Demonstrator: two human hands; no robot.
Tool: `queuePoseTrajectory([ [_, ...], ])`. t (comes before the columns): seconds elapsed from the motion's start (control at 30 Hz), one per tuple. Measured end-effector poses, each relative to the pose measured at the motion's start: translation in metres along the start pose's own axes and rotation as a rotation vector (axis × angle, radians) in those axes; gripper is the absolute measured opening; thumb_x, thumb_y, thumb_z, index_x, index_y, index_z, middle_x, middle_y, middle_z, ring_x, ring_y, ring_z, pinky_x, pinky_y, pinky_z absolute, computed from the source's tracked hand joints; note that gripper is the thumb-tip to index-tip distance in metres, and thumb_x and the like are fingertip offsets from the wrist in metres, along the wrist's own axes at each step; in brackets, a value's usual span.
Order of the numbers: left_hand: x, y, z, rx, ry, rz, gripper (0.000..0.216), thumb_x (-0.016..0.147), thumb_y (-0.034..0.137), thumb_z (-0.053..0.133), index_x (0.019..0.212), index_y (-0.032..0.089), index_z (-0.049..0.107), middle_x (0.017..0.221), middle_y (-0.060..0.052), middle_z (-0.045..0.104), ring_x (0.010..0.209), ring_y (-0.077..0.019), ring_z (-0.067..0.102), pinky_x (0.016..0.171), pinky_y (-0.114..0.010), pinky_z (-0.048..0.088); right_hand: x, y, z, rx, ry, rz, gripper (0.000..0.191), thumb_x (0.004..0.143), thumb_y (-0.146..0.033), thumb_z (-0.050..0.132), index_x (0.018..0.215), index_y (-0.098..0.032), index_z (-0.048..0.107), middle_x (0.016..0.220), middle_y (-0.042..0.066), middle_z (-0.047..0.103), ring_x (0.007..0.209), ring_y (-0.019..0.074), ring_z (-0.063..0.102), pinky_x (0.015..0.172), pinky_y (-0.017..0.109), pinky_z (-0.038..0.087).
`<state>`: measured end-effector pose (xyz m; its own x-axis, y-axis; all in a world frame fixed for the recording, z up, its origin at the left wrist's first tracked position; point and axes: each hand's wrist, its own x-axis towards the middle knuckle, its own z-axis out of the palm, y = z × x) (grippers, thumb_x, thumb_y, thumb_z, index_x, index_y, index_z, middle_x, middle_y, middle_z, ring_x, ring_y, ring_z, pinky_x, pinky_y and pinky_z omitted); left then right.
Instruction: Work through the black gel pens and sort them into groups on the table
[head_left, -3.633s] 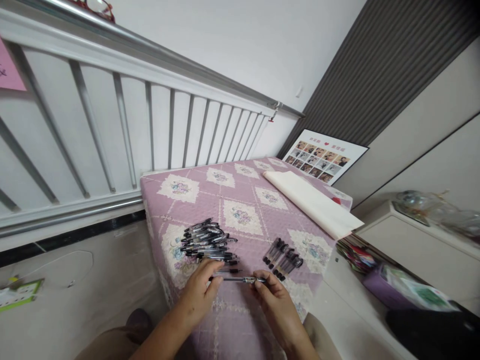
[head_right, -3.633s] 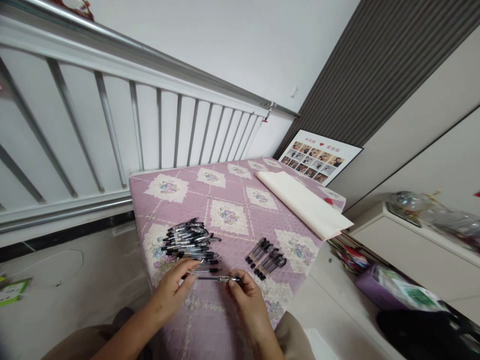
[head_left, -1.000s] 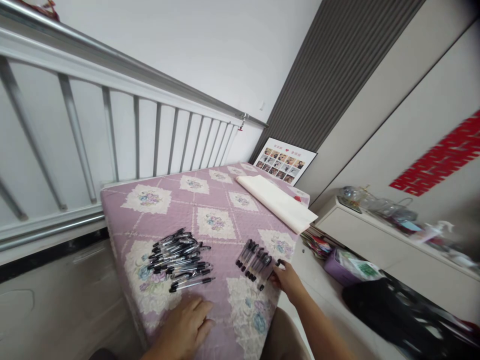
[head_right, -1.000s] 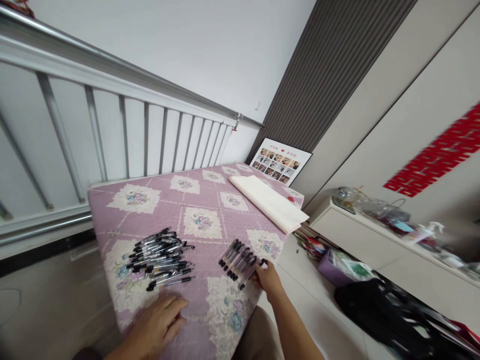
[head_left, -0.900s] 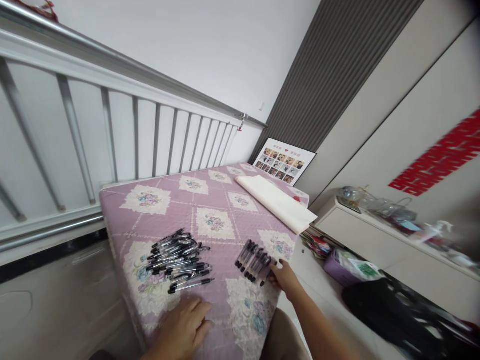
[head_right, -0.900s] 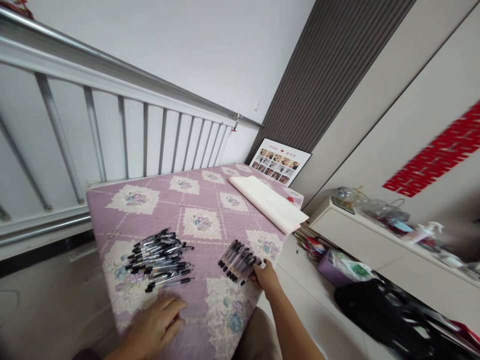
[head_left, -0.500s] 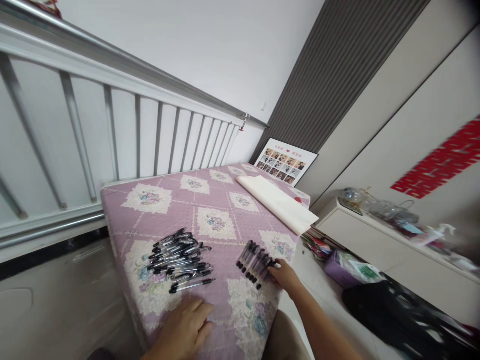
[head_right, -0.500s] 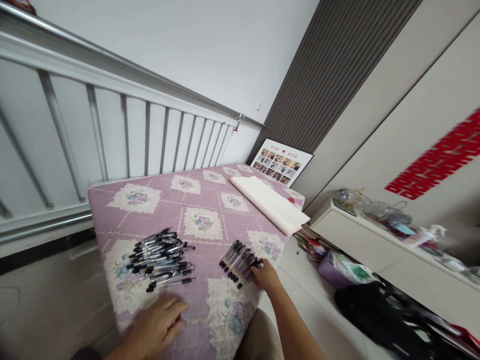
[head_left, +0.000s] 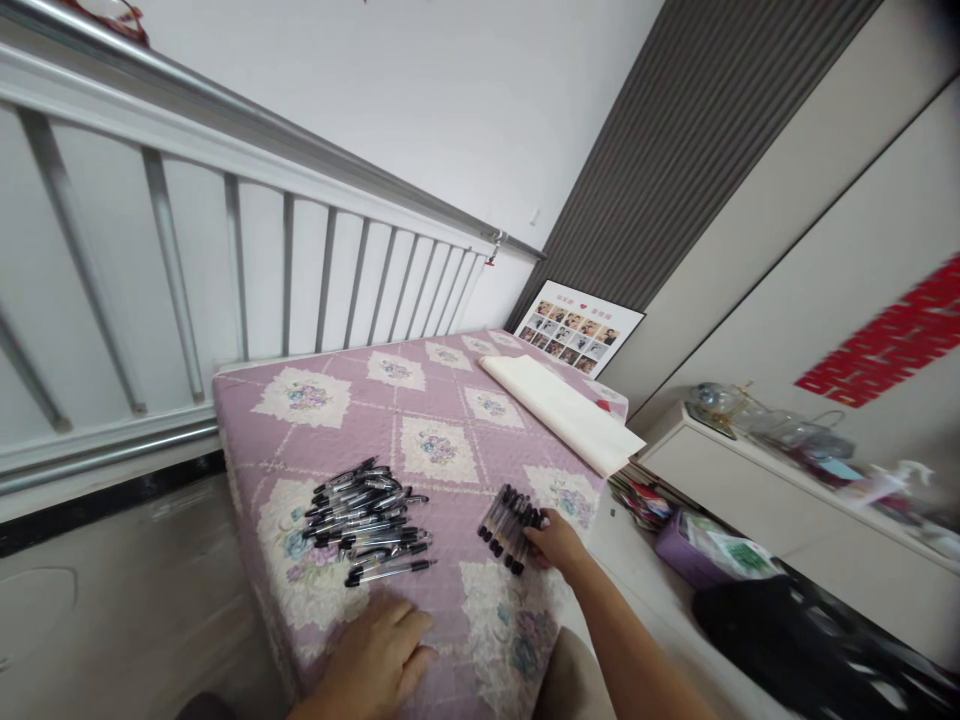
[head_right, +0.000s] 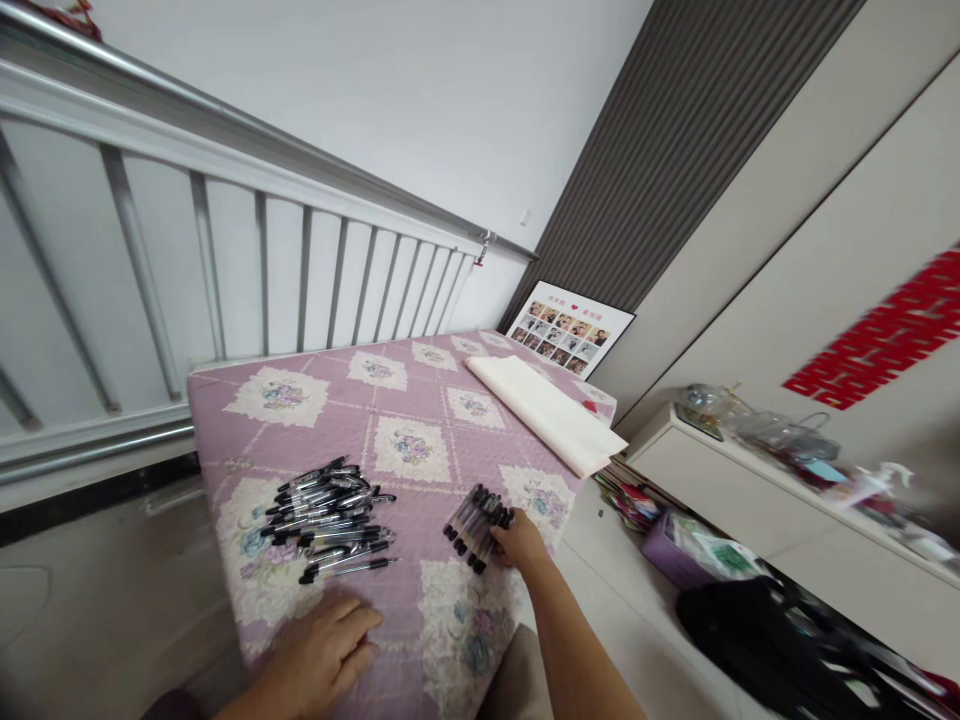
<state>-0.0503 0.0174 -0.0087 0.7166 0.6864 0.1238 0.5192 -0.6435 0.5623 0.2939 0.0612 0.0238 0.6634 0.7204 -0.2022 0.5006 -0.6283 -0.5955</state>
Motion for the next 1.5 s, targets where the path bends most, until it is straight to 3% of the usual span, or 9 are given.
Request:
queuePoseTrajectory([
  [0.57,0.001,-0.002,0.000,-0.002,-0.017,-0.004,0.015,0.087,0.020,0.050,0.098,0.024,0.060,0.095,-0.003,0.064,0.089,-0.0199,0.058,0.077,-0.028,0.043,0.006,-0.024,0.021,-0.095,0.028,-0.035,0.054,0.075,-0.024,0.062,0.127,-0.017,0.049,0.066,0.000,0.065,0.050,0.0156,0.062,0.047,0.024,0.046],
  [0.8,0.000,-0.004,0.005,-0.024,-0.008,-0.010,0.015,0.088,0.022,0.049,0.099,0.024,0.060,0.096,-0.002,0.063,0.090,-0.0196,0.058,0.078,-0.028,0.042,0.005,-0.017,0.010,-0.201,0.063,-0.110,0.048,0.079,-0.028,0.060,0.125,-0.015,0.051,0.072,0.003,0.067,0.070,0.0194,0.067,0.065,0.028,0.050],
  [0.93,0.000,-0.004,0.004,-0.007,-0.008,-0.002,0.015,0.088,0.022,0.050,0.099,0.024,0.060,0.096,-0.002,0.064,0.091,-0.0198,0.058,0.079,-0.028,0.042,-0.004,-0.018,0.003,-0.258,0.107,-0.215,0.051,0.080,-0.035,0.060,0.126,-0.014,0.052,0.108,0.015,0.066,0.106,0.0262,0.061,0.089,0.035,0.046],
  [1.0,0.001,-0.004,0.003,0.003,-0.007,0.003,0.015,0.088,0.021,0.050,0.098,0.024,0.061,0.096,-0.002,0.064,0.091,-0.0201,0.058,0.079,-0.029,0.043,-0.012,-0.016,0.001,-0.307,0.107,-0.399,0.055,0.080,-0.036,0.060,0.130,-0.015,0.050,0.127,0.016,0.057,0.122,0.0276,0.050,0.101,0.039,0.039],
  [1.1,0.001,-0.004,0.002,0.024,-0.025,-0.002,0.015,0.087,0.020,0.051,0.098,0.024,0.061,0.097,-0.002,0.064,0.092,-0.0207,0.059,0.079,-0.029,0.044,-0.026,-0.010,0.001,-0.456,0.018,-0.793,0.059,0.079,-0.044,0.062,0.132,-0.020,0.052,0.140,0.013,0.048,0.133,0.0312,0.037,0.109,0.047,0.030],
  [1.17,0.001,-0.003,0.000,0.039,-0.043,-0.006,0.015,0.087,0.020,0.051,0.099,0.024,0.061,0.098,-0.002,0.065,0.092,-0.0205,0.059,0.078,-0.028,0.044,-0.032,-0.009,0.003,-0.546,-0.075,-0.915,0.061,0.081,-0.052,0.059,0.134,-0.023,0.051,0.145,0.011,0.045,0.137,0.0336,0.030,0.110,0.052,0.027],
  [1.27,0.002,-0.002,-0.001,0.044,-0.057,-0.010,0.015,0.088,0.020,0.052,0.098,0.024,0.061,0.098,-0.002,0.065,0.090,-0.0197,0.060,0.077,-0.027,0.044,-0.029,-0.017,0.009,-0.621,-0.146,-0.919,0.060,0.086,-0.057,0.049,0.137,-0.025,0.048,0.149,0.008,0.040,0.140,0.0339,0.023,0.110,0.055,0.024],
  [1.5,0.004,-0.009,0.005,0.055,-0.042,0.025,0.016,0.084,0.020,0.055,0.099,0.025,0.060,0.096,0.000,0.065,0.088,-0.0184,0.061,0.075,-0.025,0.045,0.018,-0.043,0.025,-0.691,-0.095,-0.840,0.045,0.094,-0.044,0.038,0.134,-0.030,0.051,0.148,0.004,0.042,0.141,0.0317,0.022,0.106,0.059,0.027],
])
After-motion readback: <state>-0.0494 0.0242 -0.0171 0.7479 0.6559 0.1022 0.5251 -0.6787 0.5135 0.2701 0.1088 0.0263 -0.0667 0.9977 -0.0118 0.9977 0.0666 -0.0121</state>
